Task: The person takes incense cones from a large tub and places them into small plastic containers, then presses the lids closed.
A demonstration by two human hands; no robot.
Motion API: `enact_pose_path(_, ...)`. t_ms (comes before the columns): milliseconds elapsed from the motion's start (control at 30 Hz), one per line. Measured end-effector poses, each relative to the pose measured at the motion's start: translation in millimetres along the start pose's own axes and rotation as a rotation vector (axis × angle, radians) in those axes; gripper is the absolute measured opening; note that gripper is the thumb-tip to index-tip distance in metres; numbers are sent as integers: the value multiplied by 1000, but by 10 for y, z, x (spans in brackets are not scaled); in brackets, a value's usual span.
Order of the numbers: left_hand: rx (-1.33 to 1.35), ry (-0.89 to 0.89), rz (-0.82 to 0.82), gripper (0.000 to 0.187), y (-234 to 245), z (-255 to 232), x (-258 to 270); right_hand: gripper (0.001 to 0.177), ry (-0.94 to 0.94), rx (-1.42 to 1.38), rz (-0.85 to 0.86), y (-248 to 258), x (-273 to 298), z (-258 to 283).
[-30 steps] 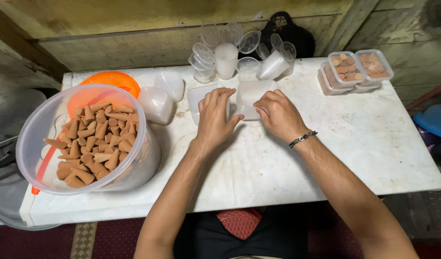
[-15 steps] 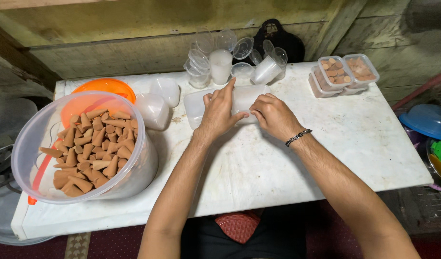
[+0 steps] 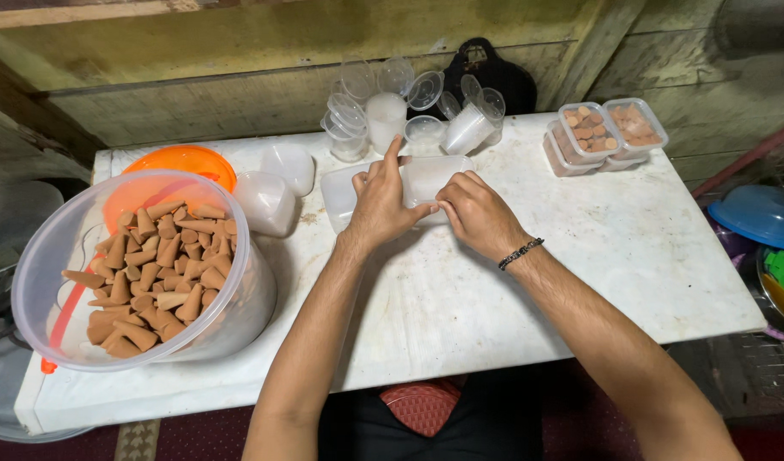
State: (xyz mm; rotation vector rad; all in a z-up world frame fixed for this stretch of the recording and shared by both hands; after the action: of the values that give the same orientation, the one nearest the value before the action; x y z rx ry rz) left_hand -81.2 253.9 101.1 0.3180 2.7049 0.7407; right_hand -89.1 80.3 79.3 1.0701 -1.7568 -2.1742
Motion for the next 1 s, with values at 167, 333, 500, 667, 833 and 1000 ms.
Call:
enact_pose_path(167, 17, -4, -9, 120, -27, 89, -24, 6, 60, 52, -62, 132, -45, 89)
enact_pose_path(333, 11, 3, -27, 124, -43, 148, -11, 5, 162, 186, -200, 429, -106, 165)
enact_pose_path(500, -18, -48, -81, 132, -7, 97, 175, 6, 188, 127, -320, 978, 114, 440)
enact_pose_path(667, 29, -134, -182, 96, 195, -95, 823, 8, 190, 29, -231, 563, 815, 699)
enact_pose_path(833, 65, -95, -214, 67, 146, 130, 1394, 12, 219, -31, -194, 139, 1284, 1109)
enact_pose_path(1000, 26, -85, -290, 48, 124, 406, 1665, 18, 256, 2, -153, 256, 1304, 1277)
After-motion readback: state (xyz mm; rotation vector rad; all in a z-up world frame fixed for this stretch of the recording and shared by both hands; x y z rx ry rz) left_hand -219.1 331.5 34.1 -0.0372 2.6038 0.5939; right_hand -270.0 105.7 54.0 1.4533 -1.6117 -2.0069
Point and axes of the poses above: each hand's wrist, its own x-axis away from the middle knuckle, its own y-axis out of the back of the hand, z = x × y, the point moved 4 cm from there along -x, towards the middle knuckle, and after that the axes turned 15 degrees about x, right-handed, at the moved point
